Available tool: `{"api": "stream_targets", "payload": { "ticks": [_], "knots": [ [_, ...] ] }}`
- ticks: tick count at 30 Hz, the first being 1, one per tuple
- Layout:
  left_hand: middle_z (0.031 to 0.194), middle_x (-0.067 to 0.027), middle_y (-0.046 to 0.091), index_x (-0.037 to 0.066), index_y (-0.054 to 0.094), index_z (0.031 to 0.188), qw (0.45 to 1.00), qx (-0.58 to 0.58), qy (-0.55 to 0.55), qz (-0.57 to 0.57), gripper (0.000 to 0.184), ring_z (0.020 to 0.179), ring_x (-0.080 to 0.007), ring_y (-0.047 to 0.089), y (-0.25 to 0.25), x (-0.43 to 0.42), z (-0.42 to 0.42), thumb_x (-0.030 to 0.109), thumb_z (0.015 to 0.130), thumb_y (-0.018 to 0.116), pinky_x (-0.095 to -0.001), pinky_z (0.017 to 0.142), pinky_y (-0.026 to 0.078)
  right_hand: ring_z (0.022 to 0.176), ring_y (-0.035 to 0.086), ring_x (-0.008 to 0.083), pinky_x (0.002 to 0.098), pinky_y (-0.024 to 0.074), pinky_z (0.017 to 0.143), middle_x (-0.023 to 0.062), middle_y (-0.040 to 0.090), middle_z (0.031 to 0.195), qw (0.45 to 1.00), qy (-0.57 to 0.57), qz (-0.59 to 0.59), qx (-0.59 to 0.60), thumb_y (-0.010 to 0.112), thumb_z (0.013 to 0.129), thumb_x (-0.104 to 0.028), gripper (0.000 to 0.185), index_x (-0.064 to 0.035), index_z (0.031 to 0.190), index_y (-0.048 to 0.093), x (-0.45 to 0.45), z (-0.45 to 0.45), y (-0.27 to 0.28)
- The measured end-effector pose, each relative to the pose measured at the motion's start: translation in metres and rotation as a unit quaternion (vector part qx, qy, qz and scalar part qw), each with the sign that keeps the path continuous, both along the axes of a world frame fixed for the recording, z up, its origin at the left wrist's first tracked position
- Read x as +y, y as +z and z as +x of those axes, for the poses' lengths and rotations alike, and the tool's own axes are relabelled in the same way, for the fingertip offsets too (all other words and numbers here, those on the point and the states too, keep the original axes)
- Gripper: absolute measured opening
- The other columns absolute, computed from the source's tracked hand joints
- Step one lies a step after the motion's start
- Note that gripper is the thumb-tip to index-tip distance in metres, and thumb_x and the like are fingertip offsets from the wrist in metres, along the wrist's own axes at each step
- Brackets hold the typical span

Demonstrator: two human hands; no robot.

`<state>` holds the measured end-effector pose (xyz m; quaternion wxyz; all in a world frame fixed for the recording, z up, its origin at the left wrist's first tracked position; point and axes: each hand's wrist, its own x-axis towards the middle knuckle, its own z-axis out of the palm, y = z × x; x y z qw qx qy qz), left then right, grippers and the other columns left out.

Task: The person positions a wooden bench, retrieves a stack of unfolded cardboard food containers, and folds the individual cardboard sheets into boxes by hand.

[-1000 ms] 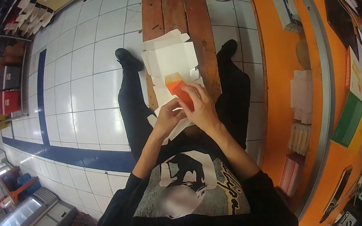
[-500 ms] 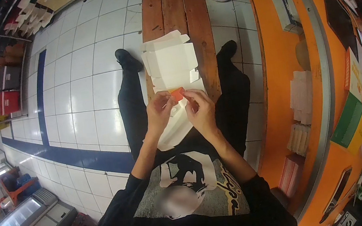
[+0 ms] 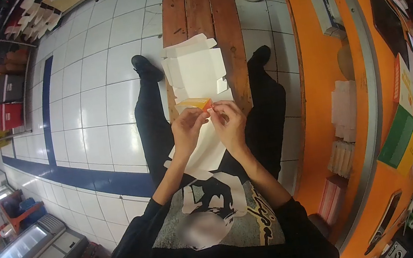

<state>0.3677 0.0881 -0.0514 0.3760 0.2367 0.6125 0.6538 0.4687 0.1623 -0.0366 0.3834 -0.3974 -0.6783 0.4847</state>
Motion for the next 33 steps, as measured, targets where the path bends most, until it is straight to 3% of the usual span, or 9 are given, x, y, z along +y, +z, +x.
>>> {"api": "stream_targets", "payload": {
  "ticks": [7,10,13,18,20,23,26,31,33],
  "knots": [
    [0.089,-0.0094,0.068,-0.003,0.06,0.097,0.998,0.021,-0.001,-0.054,0.016,0.078,-0.014,0.065,0.002,-0.004,-0.003,0.004,0.085,0.068,-0.026,0.07,0.053,0.082,0.065,0.0242,0.0302,0.0542,0.069,0.012,0.063,0.095,0.996,0.075,0.041,-0.004,0.068,0.079,-0.002,0.007,0.0016,0.084,0.064,0.003,0.007,-0.005],
    [0.086,-0.0085,0.067,-0.002,0.06,0.101,0.999,0.009,0.02,-0.042,0.019,0.077,-0.0133,0.065,0.007,-0.003,-0.004,0.004,0.084,0.068,-0.0243,0.07,0.051,0.108,0.058,0.0329,0.0377,0.0477,0.09,0.0211,0.055,0.122,0.982,0.186,-0.01,-0.02,0.066,0.079,-0.003,0.017,0.0037,0.095,0.064,0.007,0.014,0.0],
    [0.085,-0.0078,0.066,-0.002,0.059,0.103,1.0,0.003,0.025,-0.008,0.021,0.077,-0.0119,0.063,0.01,-0.001,-0.004,0.004,0.085,0.068,-0.0231,0.071,0.049,0.14,0.01,0.0464,0.0448,0.0175,0.113,0.0321,0.004,0.15,0.942,0.305,0.076,-0.114,0.062,0.078,-0.003,0.052,0.0077,0.127,0.048,-0.006,0.014,0.011],
    [0.089,-0.0055,0.063,-0.003,0.058,0.103,0.991,0.125,0.042,-0.007,0.014,0.083,-0.0099,0.058,0.008,-0.004,-0.011,0.003,0.09,0.06,-0.0237,0.075,0.047,0.139,0.02,0.0401,0.0417,0.0215,0.112,0.0284,0.017,0.15,0.951,0.283,0.09,-0.088,0.06,0.083,-0.005,0.06,0.0048,0.137,0.035,-0.003,0.019,0.012],
    [0.091,-0.0057,0.06,-0.003,0.057,0.1,0.989,0.143,0.025,0.004,0.009,0.084,-0.0105,0.056,0.015,-0.008,-0.013,0.0,0.092,0.054,-0.0233,0.077,0.045,0.136,0.03,0.0308,0.0369,0.0266,0.11,0.0218,0.029,0.147,0.976,0.085,-0.162,0.116,0.06,0.088,-0.012,0.057,0.0024,0.139,0.036,0.008,0.019,0.016],
    [0.09,-0.0054,0.055,-0.002,0.055,0.097,0.987,0.156,-0.01,0.027,0.006,0.084,-0.0105,0.052,0.03,-0.013,-0.009,0.0,0.093,0.051,-0.0232,0.078,0.041,0.133,0.035,0.0235,0.0334,0.0307,0.106,0.0153,0.035,0.144,0.933,0.041,-0.299,0.195,0.055,0.093,-0.021,0.052,-0.0009,0.138,0.039,0.03,0.024,0.023],
    [0.083,-0.0029,0.05,0.0,0.052,0.098,0.995,0.024,-0.044,0.086,0.008,0.069,-0.0126,0.051,0.04,-0.015,-0.001,0.005,0.091,0.055,-0.0235,0.065,0.042,0.135,0.031,0.0238,0.0341,0.0274,0.108,0.0147,0.035,0.145,0.884,0.179,-0.369,0.223,0.05,0.096,-0.029,0.05,-0.0025,0.137,0.042,0.036,0.031,0.012],
    [0.084,-0.0017,0.043,0.003,0.044,0.099,0.991,0.119,0.017,0.058,0.014,0.072,-0.0093,0.039,0.036,-0.02,0.008,0.007,0.09,0.055,-0.0226,0.066,0.034,0.141,0.018,0.0273,0.0381,0.0155,0.113,0.0147,0.022,0.152,0.97,0.197,-0.137,0.026,0.038,0.099,-0.043,0.055,-0.0109,0.144,0.034,0.014,0.027,0.004],
    [0.083,-0.0026,0.044,0.003,0.044,0.096,0.986,0.136,0.035,0.087,0.016,0.073,-0.0094,0.039,0.034,-0.025,0.009,0.009,0.088,0.056,-0.024,0.066,0.034,0.14,0.021,0.0282,0.0391,0.0172,0.112,0.0146,0.022,0.151,0.949,0.144,-0.227,0.165,0.034,0.098,-0.049,0.061,-0.0117,0.146,0.026,0.007,0.019,0.016]
  ]
}}
